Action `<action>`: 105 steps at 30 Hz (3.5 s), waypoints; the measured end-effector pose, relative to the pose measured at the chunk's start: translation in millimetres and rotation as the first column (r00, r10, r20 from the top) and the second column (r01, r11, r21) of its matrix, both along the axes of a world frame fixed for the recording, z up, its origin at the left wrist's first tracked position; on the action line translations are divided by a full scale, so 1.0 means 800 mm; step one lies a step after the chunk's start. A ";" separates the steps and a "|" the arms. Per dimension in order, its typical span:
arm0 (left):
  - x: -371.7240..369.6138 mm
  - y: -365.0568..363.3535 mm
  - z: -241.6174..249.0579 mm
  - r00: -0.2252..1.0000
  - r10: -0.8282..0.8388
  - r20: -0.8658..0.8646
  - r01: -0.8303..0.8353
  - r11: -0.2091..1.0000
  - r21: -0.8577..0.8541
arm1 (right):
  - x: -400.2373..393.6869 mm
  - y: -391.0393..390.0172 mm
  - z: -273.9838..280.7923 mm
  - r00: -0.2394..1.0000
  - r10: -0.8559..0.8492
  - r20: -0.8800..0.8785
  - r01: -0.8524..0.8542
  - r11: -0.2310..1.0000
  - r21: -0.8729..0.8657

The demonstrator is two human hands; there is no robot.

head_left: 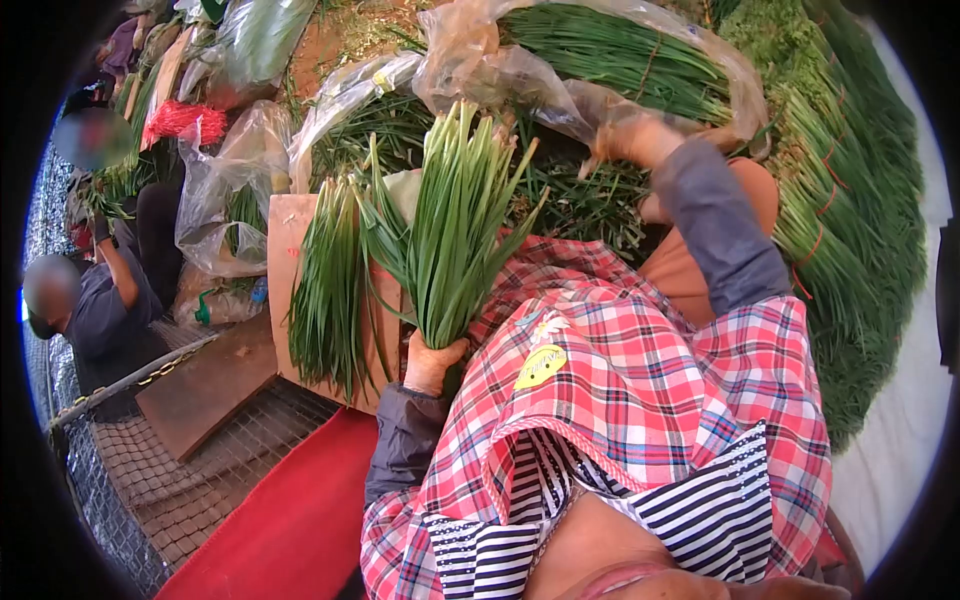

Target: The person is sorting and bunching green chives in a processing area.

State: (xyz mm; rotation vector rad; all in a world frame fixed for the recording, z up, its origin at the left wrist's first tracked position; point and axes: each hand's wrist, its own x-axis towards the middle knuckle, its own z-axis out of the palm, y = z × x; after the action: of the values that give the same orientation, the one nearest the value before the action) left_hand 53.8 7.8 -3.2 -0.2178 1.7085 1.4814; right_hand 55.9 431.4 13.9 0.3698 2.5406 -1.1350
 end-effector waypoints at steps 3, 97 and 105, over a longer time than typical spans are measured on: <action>0.002 0.007 0.010 0.997 -0.019 -0.079 0.017 1.000 -0.020 | 0.019 -0.029 -0.042 0.874 0.047 0.483 -0.309 0.822 0.479; -0.124 0.114 0.083 0.858 0.497 -0.128 -0.256 0.631 0.733 | -0.038 -0.190 0.032 0.907 0.358 -0.220 -0.420 0.777 -0.469; -0.105 0.121 0.086 0.861 0.430 -0.273 -0.093 0.660 0.745 | -0.043 -0.222 0.045 0.808 0.244 -0.537 -0.428 0.869 -0.249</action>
State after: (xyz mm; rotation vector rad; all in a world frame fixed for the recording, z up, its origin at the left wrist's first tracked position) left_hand -30.1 104.4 65.8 0.3230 1.2930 2.4633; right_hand 21.6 253.9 49.6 -0.5267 2.5522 -1.6614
